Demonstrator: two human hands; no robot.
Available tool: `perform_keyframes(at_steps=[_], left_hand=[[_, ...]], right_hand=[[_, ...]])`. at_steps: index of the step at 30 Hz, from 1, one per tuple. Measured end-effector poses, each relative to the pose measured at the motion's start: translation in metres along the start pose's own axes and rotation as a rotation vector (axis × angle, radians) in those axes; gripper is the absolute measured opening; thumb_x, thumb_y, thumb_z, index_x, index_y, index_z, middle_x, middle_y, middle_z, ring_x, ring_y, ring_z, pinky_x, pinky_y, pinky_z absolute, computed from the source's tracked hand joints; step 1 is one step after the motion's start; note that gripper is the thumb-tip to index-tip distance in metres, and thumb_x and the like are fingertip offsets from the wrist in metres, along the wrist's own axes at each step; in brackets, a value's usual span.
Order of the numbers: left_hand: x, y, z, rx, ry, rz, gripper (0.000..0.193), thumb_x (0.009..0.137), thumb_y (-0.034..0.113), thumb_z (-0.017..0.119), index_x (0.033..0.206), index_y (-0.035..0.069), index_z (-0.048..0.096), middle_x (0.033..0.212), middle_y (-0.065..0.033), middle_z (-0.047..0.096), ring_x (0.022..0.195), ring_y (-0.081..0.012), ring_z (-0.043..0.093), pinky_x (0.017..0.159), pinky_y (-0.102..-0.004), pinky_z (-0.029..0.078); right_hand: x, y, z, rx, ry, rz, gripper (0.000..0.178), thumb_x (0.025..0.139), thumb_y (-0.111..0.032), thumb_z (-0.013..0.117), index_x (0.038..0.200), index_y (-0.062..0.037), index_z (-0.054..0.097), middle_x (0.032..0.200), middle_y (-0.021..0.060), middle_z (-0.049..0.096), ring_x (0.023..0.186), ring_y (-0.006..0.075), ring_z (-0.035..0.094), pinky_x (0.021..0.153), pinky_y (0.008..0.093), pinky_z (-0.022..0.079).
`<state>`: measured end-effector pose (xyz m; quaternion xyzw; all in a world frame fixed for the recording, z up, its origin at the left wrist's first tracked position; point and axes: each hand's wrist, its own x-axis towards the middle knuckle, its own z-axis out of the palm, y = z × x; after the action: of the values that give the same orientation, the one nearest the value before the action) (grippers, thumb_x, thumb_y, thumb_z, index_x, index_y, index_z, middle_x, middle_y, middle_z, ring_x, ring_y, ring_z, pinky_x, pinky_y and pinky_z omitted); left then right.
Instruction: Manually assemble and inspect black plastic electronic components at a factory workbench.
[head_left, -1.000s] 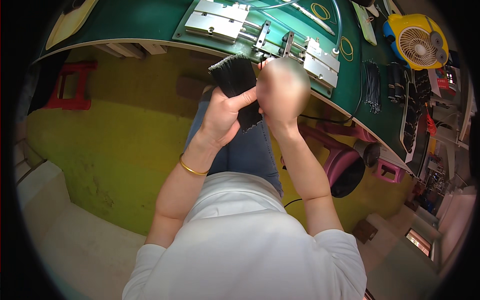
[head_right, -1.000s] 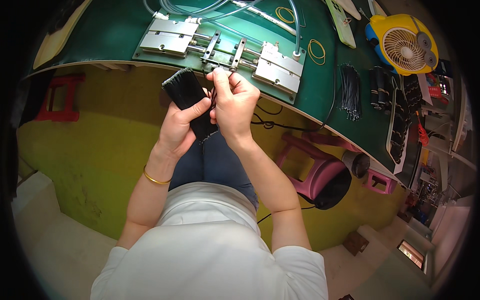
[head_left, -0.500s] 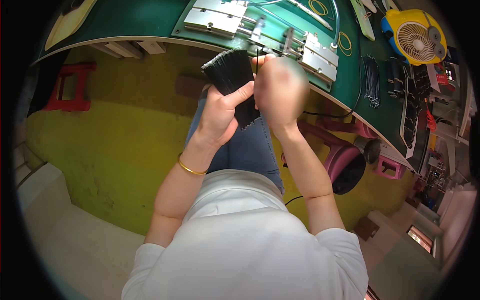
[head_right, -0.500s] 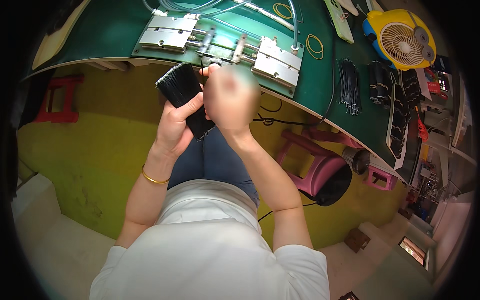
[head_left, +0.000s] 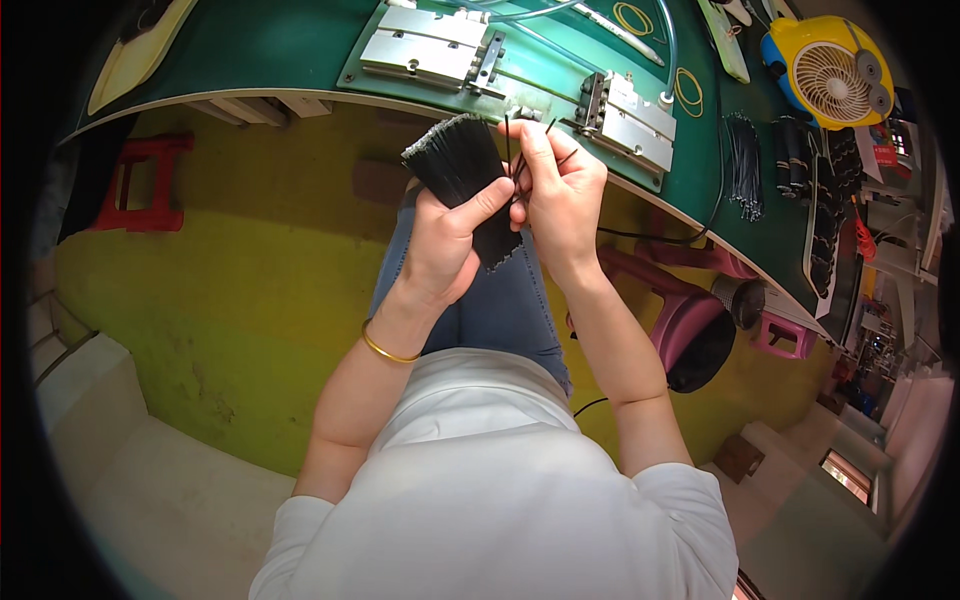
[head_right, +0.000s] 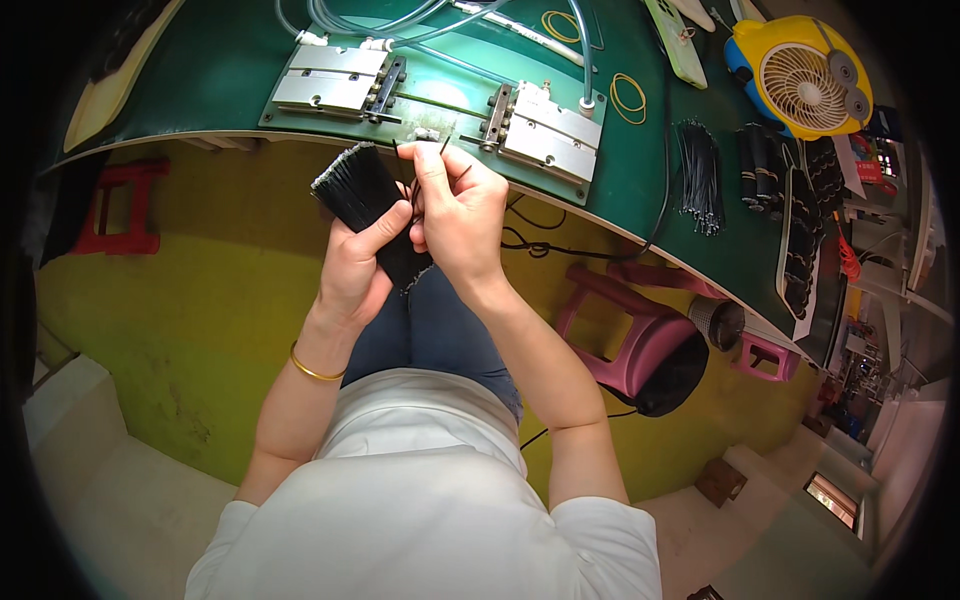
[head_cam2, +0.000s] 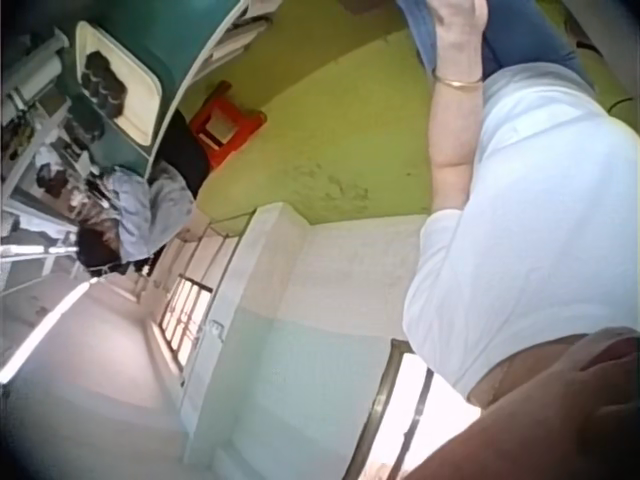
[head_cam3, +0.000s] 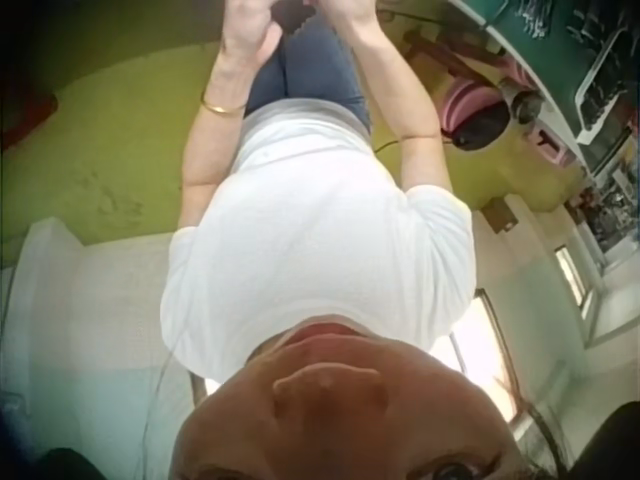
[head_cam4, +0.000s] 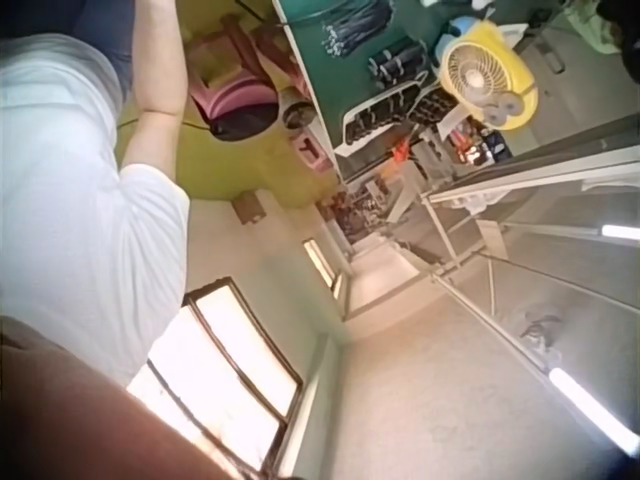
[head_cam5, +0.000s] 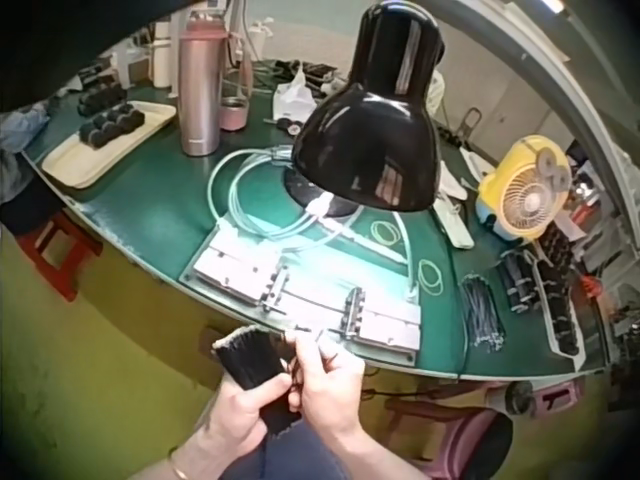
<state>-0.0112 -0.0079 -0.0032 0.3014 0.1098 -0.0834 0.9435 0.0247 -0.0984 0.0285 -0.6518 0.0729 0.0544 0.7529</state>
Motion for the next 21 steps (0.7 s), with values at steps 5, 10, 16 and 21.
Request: perform_keyframes(at_steps=[5, 10, 16, 21], left_hand=[[0.0031, 0.0017, 0.0002, 0.009, 0.003, -0.016, 0.008, 0.08, 0.001, 0.058, 0.088, 0.001, 0.055, 0.076, -0.0048, 0.058, 0.062, -0.0122, 0.056, 0.057, -0.0247, 0.046], [0.0055, 0.0024, 0.0004, 0.004, -0.021, -0.023, 0.008, 0.08, 0.0, 0.057, 0.088, 0.001, 0.055, 0.075, -0.0049, 0.058, 0.062, -0.0123, 0.056, 0.057, -0.0247, 0.046], [0.006, 0.004, -0.0003, 0.071, -0.053, -0.022, 0.01, 0.083, 0.006, 0.056, 0.092, 0.0, 0.053, 0.075, -0.0054, 0.056, 0.063, -0.0124, 0.054, 0.059, -0.0252, 0.046], [0.0052, 0.0066, 0.0014, 0.049, -0.003, -0.032, 0.009, 0.079, -0.001, 0.057, 0.089, 0.0, 0.056, 0.073, -0.0049, 0.058, 0.061, -0.0124, 0.056, 0.055, -0.0247, 0.046]], right_hand=[[0.0029, -0.0022, 0.0017, -0.018, 0.036, 0.048, 0.024, 0.088, -0.019, 0.052, 0.082, 0.0013, 0.062, 0.048, -0.0019, 0.046, 0.032, 0.0027, 0.035, 0.028, 0.0177, 0.026], [0.0046, -0.001, 0.0025, -0.011, 0.062, 0.046, 0.024, 0.087, -0.019, 0.053, 0.08, 0.0016, 0.062, 0.049, -0.0017, 0.047, 0.031, 0.0025, 0.035, 0.028, 0.0177, 0.026], [0.006, 0.0009, 0.0019, 0.019, 0.069, 0.049, 0.024, 0.087, -0.02, 0.054, 0.076, 0.0009, 0.061, 0.049, -0.0012, 0.048, 0.031, 0.0024, 0.035, 0.027, 0.0176, 0.025], [0.005, 0.0002, -0.0007, 0.059, 0.045, 0.053, 0.024, 0.086, -0.019, 0.057, 0.074, 0.0019, 0.061, 0.051, 0.0019, 0.053, 0.033, 0.0032, 0.04, 0.029, 0.0175, 0.029]])
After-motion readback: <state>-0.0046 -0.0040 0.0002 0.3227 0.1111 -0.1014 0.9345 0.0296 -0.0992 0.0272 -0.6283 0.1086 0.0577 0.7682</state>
